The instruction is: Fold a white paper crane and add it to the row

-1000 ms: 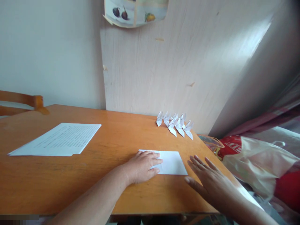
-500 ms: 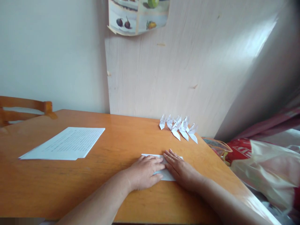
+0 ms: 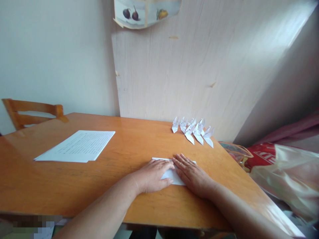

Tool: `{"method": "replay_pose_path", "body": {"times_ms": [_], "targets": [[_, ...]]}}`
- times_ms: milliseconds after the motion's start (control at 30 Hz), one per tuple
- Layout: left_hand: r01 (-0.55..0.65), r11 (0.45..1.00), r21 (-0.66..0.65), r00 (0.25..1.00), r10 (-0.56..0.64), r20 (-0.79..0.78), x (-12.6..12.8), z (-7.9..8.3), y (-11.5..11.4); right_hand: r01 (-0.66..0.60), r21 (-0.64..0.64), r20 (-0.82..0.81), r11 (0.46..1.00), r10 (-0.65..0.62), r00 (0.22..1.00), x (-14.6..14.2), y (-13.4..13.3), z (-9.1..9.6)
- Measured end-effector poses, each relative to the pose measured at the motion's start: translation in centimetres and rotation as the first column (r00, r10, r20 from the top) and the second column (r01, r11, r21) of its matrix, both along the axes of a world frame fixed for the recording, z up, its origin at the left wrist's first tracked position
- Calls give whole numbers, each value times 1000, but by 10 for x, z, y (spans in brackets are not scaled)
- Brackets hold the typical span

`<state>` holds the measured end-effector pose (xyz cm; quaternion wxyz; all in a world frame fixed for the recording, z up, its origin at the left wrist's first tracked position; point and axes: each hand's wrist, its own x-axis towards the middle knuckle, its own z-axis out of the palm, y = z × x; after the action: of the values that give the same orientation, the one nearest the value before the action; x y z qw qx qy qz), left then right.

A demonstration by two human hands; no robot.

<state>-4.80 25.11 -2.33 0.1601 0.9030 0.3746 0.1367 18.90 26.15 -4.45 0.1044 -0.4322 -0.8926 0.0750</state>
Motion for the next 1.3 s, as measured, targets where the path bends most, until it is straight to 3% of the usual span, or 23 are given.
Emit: {"method": "replay_pose_path", "body": {"times_ms": [233, 467, 633, 767, 1067, 1300], "targets": [[-66, 998, -6, 997, 66, -42, 2, 10, -7, -33, 71, -6, 997, 34, 999, -1, 2, -5], [-61, 987, 150, 990, 79, -115, 19, 25, -38, -36, 103, 4, 994, 36, 999, -1, 5, -10], [-187, 963, 194, 975, 206, -81, 38, 20, -72, -20, 83, 35, 996, 18, 999, -1, 6, -11], [-267, 947, 180, 959, 280, -49, 43, 11, -85, -4, 70, 23, 998, 2, 1000, -2, 7, -10], [-351, 917, 191, 933, 360, -12, 38, 2, -93, -28, 112, -3, 993, 28, 1000, 1, 8, -17], [-403, 892, 206, 909, 417, -25, 10, 7, -97, -3, 68, -28, 998, 5, 1000, 4, 11, -20]]}}
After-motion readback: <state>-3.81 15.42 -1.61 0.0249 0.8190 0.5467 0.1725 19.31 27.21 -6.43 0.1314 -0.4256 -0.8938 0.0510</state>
